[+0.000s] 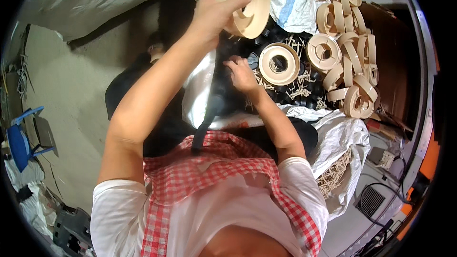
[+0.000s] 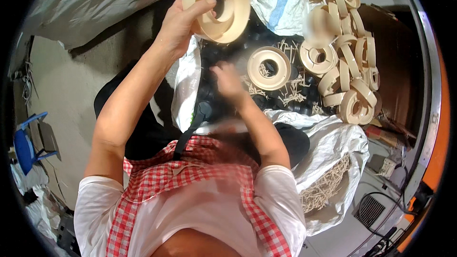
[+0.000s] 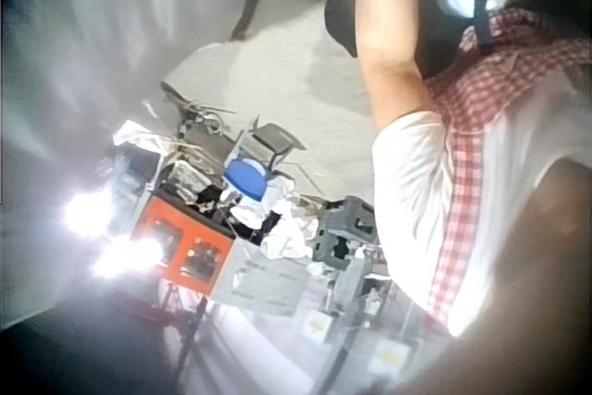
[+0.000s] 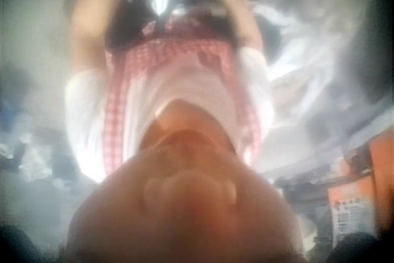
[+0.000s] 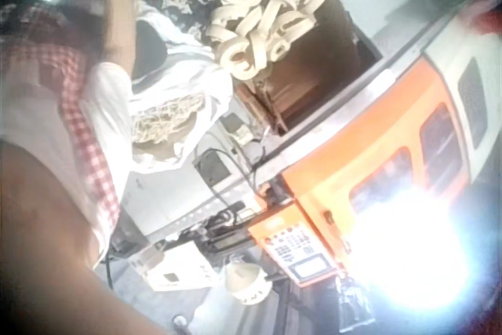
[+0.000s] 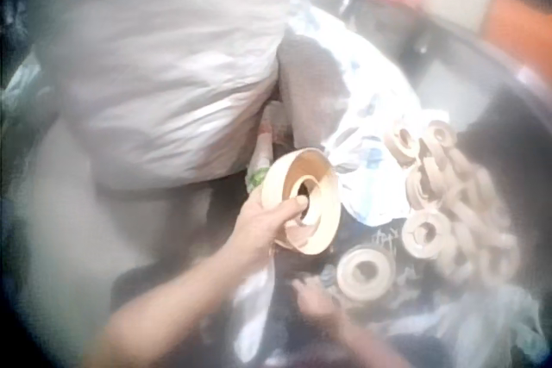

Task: The person washes gray plastic frames in a container of water, places the wet frames into a large white bag, and then moves to a separate station where they sort beige circular components.

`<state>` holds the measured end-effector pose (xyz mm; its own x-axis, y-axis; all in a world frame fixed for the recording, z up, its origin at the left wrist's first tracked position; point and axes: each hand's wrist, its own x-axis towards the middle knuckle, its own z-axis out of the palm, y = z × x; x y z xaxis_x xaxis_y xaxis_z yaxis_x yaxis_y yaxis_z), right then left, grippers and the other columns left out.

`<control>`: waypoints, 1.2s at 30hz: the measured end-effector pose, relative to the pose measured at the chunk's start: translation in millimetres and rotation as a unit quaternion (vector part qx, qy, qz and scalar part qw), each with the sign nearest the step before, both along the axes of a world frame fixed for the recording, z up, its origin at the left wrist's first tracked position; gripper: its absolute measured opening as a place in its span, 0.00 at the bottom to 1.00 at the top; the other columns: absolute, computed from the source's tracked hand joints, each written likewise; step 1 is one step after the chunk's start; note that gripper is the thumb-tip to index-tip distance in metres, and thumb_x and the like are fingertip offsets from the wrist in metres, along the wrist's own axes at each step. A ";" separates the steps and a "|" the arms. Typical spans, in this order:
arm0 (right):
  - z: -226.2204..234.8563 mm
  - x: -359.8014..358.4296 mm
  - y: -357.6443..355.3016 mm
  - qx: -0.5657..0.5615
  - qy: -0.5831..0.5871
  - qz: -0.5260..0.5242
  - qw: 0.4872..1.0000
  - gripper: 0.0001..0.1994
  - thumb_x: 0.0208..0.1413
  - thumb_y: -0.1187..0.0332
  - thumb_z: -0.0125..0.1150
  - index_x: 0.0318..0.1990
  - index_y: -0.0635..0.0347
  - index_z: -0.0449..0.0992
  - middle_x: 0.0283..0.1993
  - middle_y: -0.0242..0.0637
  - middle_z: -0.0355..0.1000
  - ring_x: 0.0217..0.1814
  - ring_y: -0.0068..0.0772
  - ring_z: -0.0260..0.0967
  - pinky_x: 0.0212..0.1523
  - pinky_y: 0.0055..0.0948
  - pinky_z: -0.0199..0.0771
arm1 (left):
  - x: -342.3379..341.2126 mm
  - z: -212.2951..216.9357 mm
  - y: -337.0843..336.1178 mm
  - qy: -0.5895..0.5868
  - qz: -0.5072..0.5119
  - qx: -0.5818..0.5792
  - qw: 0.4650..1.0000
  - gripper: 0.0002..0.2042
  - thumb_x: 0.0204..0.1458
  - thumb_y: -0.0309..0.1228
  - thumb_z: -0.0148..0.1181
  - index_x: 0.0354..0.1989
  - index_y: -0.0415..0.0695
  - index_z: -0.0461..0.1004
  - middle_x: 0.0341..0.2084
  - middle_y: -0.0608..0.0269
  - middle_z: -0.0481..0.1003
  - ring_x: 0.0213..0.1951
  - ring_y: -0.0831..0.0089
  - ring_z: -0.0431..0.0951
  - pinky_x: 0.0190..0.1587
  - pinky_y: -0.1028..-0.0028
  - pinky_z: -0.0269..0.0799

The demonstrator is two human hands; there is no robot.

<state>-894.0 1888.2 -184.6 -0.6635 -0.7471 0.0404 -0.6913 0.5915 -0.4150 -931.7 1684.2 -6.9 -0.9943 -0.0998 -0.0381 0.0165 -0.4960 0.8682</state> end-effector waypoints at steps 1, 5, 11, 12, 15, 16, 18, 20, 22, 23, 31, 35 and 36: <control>12.8 -1.9 -4.0 0.033 -0.020 -0.006 0.999 0.19 0.39 0.77 0.57 0.44 0.65 0.70 0.47 0.48 0.67 0.52 0.47 0.61 0.54 0.39 0.60 | 0.0 -2.2 1.2 -0.002 0.005 0.009 1.000 0.18 0.45 0.34 0.61 0.43 0.41 0.68 0.30 0.65 0.73 0.34 0.78 0.73 0.38 0.75 0.71; 59.0 -14.3 5.0 0.077 -0.007 -0.056 0.995 0.18 0.42 0.77 0.58 0.44 0.64 0.69 0.45 0.48 0.67 0.49 0.48 0.62 0.51 0.39 0.62 | 0.8 -9.9 10.9 -0.037 0.025 0.018 0.999 0.21 0.43 0.35 0.64 0.44 0.40 0.68 0.34 0.62 0.73 0.36 0.75 0.73 0.41 0.74 0.69; 122.7 -17.0 15.8 -0.185 0.017 -0.321 0.929 0.09 0.54 0.77 0.49 0.42 0.66 0.70 0.37 0.45 0.71 0.40 0.37 0.69 0.43 0.29 0.68 | 18.6 -19.8 33.6 -0.141 -0.149 -0.072 0.976 0.26 0.41 0.31 0.61 0.50 0.39 0.63 0.41 0.57 0.70 0.41 0.72 0.72 0.41 0.73 0.69; 124.0 -15.8 9.1 -0.180 0.041 -0.316 0.931 0.09 0.54 0.77 0.49 0.42 0.65 0.70 0.38 0.44 0.71 0.40 0.35 0.69 0.43 0.28 0.68 | 27.8 -23.5 42.9 -0.136 -0.180 -0.016 0.974 0.26 0.41 0.30 0.60 0.51 0.39 0.62 0.43 0.57 0.70 0.42 0.72 0.71 0.42 0.73 0.69; 115.0 -19.5 6.0 -0.152 0.054 -0.315 0.935 0.12 0.59 0.72 0.45 0.48 0.63 0.70 0.40 0.37 0.72 0.41 0.28 0.68 0.43 0.23 0.67 | 33.9 -20.0 51.4 -0.132 -0.216 0.008 0.967 0.26 0.43 0.28 0.58 0.53 0.40 0.61 0.43 0.59 0.69 0.42 0.73 0.71 0.44 0.75 0.68; 118.6 -16.8 6.5 -0.204 -0.072 -0.339 0.916 0.14 0.60 0.68 0.45 0.52 0.62 0.67 0.41 0.36 0.71 0.41 0.27 0.68 0.43 0.23 0.67 | 33.7 -23.4 51.8 -0.131 -0.200 -0.019 0.971 0.26 0.43 0.28 0.59 0.53 0.40 0.61 0.43 0.59 0.69 0.42 0.74 0.71 0.44 0.75 0.68; 130.1 -17.3 5.3 -0.331 -0.310 -0.355 0.817 0.20 0.58 0.65 0.46 0.57 0.62 0.60 0.42 0.40 0.70 0.41 0.30 0.69 0.43 0.25 0.68 | 33.7 -27.2 52.4 -0.098 -0.182 -0.097 0.973 0.25 0.42 0.29 0.59 0.52 0.40 0.62 0.41 0.59 0.70 0.41 0.75 0.71 0.43 0.76 0.68; 134.6 -19.0 11.1 -0.385 -0.482 -0.335 0.712 0.27 0.55 0.63 0.54 0.60 0.59 0.53 0.53 0.38 0.63 0.51 0.29 0.64 0.48 0.27 0.66 | 33.5 -30.0 52.6 -0.034 -0.178 -0.199 0.963 0.25 0.41 0.30 0.60 0.50 0.39 0.64 0.39 0.59 0.71 0.39 0.75 0.72 0.40 0.77 0.69; 134.8 -2.9 17.4 -0.302 -0.320 -0.244 0.864 0.31 0.48 0.66 0.60 0.59 0.60 0.54 0.56 0.41 0.60 0.55 0.34 0.60 0.53 0.30 0.62 | 29.7 -25.3 46.0 -0.079 -0.220 -0.202 0.951 0.23 0.41 0.32 0.60 0.48 0.38 0.67 0.36 0.59 0.73 0.36 0.75 0.74 0.38 0.77 0.70; 133.6 1.9 19.6 -0.252 -0.231 -0.192 0.920 0.33 0.45 0.68 0.62 0.58 0.60 0.54 0.57 0.43 0.58 0.57 0.36 0.59 0.55 0.32 0.60 | 28.5 -22.7 43.6 -0.111 -0.239 -0.079 0.961 0.18 0.37 0.35 0.62 0.37 0.37 0.73 0.32 0.58 0.75 0.32 0.75 0.75 0.34 0.73 0.71; 144.9 -15.5 21.9 -0.237 -0.483 -0.286 0.793 0.33 0.49 0.60 0.59 0.58 0.63 0.52 0.54 0.48 0.59 0.51 0.41 0.65 0.45 0.31 0.70 | 33.2 -31.4 49.9 -0.077 -0.250 -0.158 0.952 0.25 0.41 0.35 0.62 0.49 0.41 0.68 0.40 0.61 0.73 0.39 0.77 0.72 0.42 0.77 0.68; 139.6 -14.3 20.7 -0.194 -0.267 -0.168 0.929 0.31 0.57 0.55 0.50 0.61 0.61 0.46 0.49 0.48 0.62 0.37 0.35 0.72 0.29 0.24 0.76 | 34.5 -32.2 55.5 -0.067 -0.226 -0.190 0.953 0.26 0.40 0.35 0.64 0.50 0.41 0.67 0.39 0.60 0.73 0.39 0.77 0.72 0.42 0.76 0.68; 128.5 -13.2 29.6 -0.199 -0.396 -0.231 0.866 0.32 0.56 0.56 0.51 0.61 0.61 0.44 0.46 0.48 0.64 0.36 0.33 0.72 0.27 0.24 0.75 | 35.1 -33.3 57.4 -0.056 -0.223 -0.201 0.952 0.26 0.40 0.35 0.64 0.50 0.41 0.67 0.39 0.60 0.73 0.39 0.77 0.72 0.42 0.76 0.68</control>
<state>-907.2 1917.8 -56.1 -0.8251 -0.4261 -0.3710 0.1758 0.4304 -0.8853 -896.6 1741.6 -40.2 -0.9335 0.3020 -0.1933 -0.2210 -0.0601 0.9734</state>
